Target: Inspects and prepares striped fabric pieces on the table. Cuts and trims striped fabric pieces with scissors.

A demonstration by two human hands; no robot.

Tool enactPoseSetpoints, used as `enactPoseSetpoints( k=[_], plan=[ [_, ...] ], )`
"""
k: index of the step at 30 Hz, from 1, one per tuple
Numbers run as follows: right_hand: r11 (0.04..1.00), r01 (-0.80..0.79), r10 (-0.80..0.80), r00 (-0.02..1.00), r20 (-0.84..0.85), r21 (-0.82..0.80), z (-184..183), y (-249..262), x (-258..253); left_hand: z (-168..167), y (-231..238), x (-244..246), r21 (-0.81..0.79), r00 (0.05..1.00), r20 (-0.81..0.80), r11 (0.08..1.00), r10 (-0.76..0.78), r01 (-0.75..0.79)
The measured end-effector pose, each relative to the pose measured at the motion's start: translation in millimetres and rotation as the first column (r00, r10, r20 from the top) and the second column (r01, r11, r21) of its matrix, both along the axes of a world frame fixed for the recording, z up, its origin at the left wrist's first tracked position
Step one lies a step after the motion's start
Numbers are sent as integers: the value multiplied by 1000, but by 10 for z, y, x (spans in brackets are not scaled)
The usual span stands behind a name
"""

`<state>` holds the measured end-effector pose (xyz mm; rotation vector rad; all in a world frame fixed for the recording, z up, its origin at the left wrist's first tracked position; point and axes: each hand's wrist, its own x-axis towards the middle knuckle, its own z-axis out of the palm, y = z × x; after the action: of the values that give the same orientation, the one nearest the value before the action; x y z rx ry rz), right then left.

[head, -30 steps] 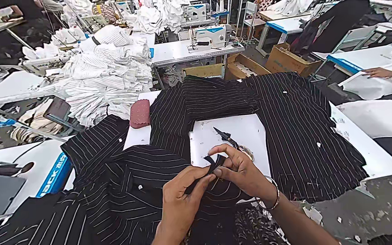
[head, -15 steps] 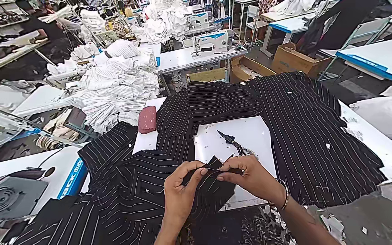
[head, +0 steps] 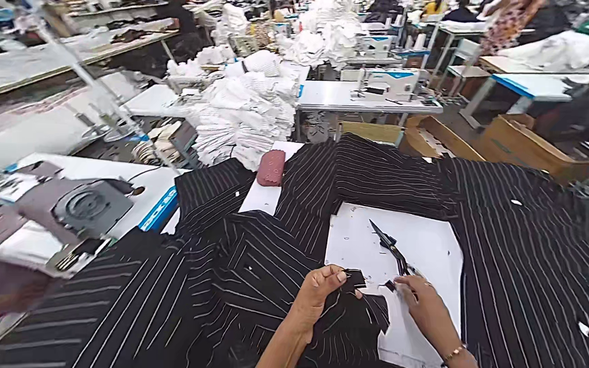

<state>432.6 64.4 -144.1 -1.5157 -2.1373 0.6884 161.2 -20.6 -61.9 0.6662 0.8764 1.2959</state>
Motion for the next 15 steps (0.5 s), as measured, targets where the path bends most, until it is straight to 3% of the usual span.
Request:
enactPoseSetpoints(
  k=[7, 10, 11, 13, 15],
  plan=[
    [982, 180, -160, 948, 276, -49, -343, 202, 214, -1, 49, 6, 60, 998, 51, 998, -20, 17],
    [951, 185, -61, 898, 437, -247, -156, 330, 233, -1, 67, 13, 75, 1000, 10, 997, -5, 4],
    [931, 157, -26, 929, 368, -330, -121, 358, 276, 4, 82, 9, 82, 1000, -9, 997, 2, -1],
    [866, 13, -36, 999, -35, -501, -74, 291, 384, 36, 129, -5, 98, 996, -77, 995, 36, -28],
    [773, -200, -88, 906, -413, -602, 65, 47, 370, 63, 185, -26, 106, 980, -180, 992, 81, -62]
  ],
)
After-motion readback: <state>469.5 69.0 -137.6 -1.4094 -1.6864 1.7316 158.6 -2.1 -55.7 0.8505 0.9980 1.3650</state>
